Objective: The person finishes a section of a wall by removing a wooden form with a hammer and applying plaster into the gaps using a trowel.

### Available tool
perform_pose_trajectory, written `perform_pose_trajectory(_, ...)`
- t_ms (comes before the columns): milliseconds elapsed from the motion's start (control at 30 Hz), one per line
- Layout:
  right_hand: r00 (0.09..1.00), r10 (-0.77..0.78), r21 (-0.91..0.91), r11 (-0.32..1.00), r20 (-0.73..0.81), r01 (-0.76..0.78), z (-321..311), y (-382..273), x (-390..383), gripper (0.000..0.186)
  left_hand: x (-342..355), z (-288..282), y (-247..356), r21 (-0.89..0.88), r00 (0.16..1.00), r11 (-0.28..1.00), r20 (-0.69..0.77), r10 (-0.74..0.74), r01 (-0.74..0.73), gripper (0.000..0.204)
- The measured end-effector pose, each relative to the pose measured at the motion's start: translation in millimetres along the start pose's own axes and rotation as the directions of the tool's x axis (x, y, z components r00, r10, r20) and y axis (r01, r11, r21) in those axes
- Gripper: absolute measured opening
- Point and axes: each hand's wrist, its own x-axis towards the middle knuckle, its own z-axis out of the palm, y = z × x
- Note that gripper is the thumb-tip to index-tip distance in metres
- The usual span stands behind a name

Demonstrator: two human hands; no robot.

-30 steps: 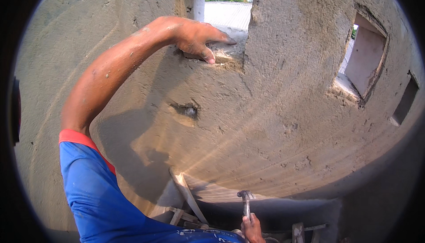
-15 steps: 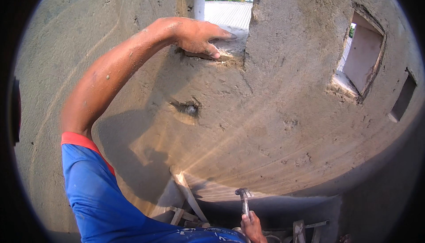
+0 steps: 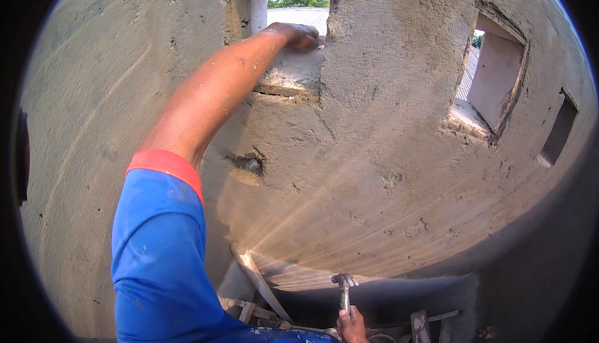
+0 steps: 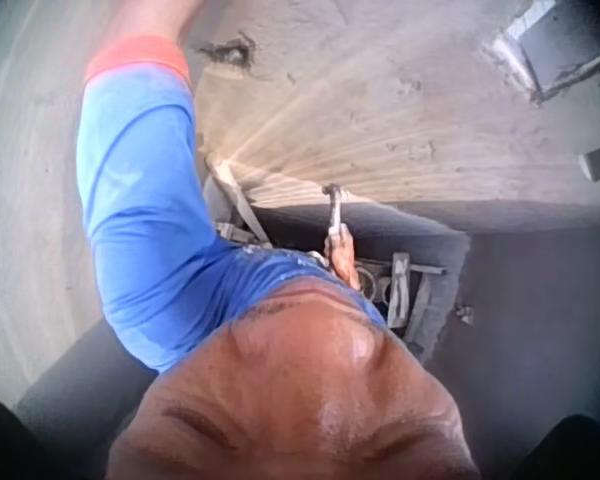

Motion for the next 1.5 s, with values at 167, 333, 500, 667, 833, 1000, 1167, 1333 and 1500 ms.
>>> perform_pose_trajectory(167, 0.997, 0.063, 0.053, 0.997, -0.044, -0.061, -1.4, -5.3, -5.2, 0.017, 10.0, -1.4, -4.7, 0.029, 0.992, 1.000, -0.125, -0.004, 0.008, 0.046)
perform_pose_trajectory(333, 0.996, 0.071, 0.094, 0.993, -0.047, -0.066, -4.3, -3.4, -4.7, 0.018, 8.4, 0.1, -4.2, 0.004, 0.977, 0.997, -0.199, 0.077, -0.078, 0.046)
perform_pose_trajectory(500, 1.000, 0.008, 0.088, 0.996, 0.020, -0.010, -8.8, 5.0, -1.9, 0.017, 6.2, -3.0, 0.2, -0.054, 0.975, 0.998, -0.224, 0.006, -0.019, 0.045)
perform_pose_trajectory(667, 0.997, 0.071, 0.121, 0.990, 0.011, -0.072, -5.8, 2.5, 1.4, 0.018, 6.3, -0.7, -1.2, -0.045, 0.973, 0.999, -0.230, -0.016, 0.006, 0.046)
perform_pose_trajectory(833, 0.996, 0.090, 0.049, 0.995, 0.004, -0.090, -4.3, -7.1, 7.1, 0.018, -5.4, -2.0, 7.0, -0.115, 0.967, 0.993, -0.249, -0.058, 0.030, 0.050)
perform_pose_trajectory(1000, 0.998, 0.065, 0.023, 0.998, 0.023, -0.066, -1.3, -8.1, 14.9, 0.018, -16.1, -8.0, 15.7, -0.163, 0.967, 0.984, -0.231, -0.111, 0.074, 0.053)
perform_pose_trajectory(1167, 0.997, 0.078, 0.046, 0.996, 0.019, -0.079, -1.5, -0.2, 18.6, 0.019, -13.0, -11.0, 15.9, -0.143, 0.976, 0.988, -0.201, -0.088, 0.060, 0.054)
perform_pose_trajectory(1333, 0.990, 0.143, 0.059, 0.988, -0.004, -0.142, -3.6, -6.5, 18.5, 0.020, 1.5, -0.9, 12.8, -0.152, 0.957, 0.987, -0.278, -0.087, 0.045, 0.049)
perform_pose_trajectory(1500, 0.990, 0.138, 0.065, 0.988, 0.033, -0.140, -0.6, -19.6, 14.1, 0.019, 56.4, 31.9, -22.8, 0.080, 0.999, 0.996, 0.009, 0.040, -0.041, 0.042)
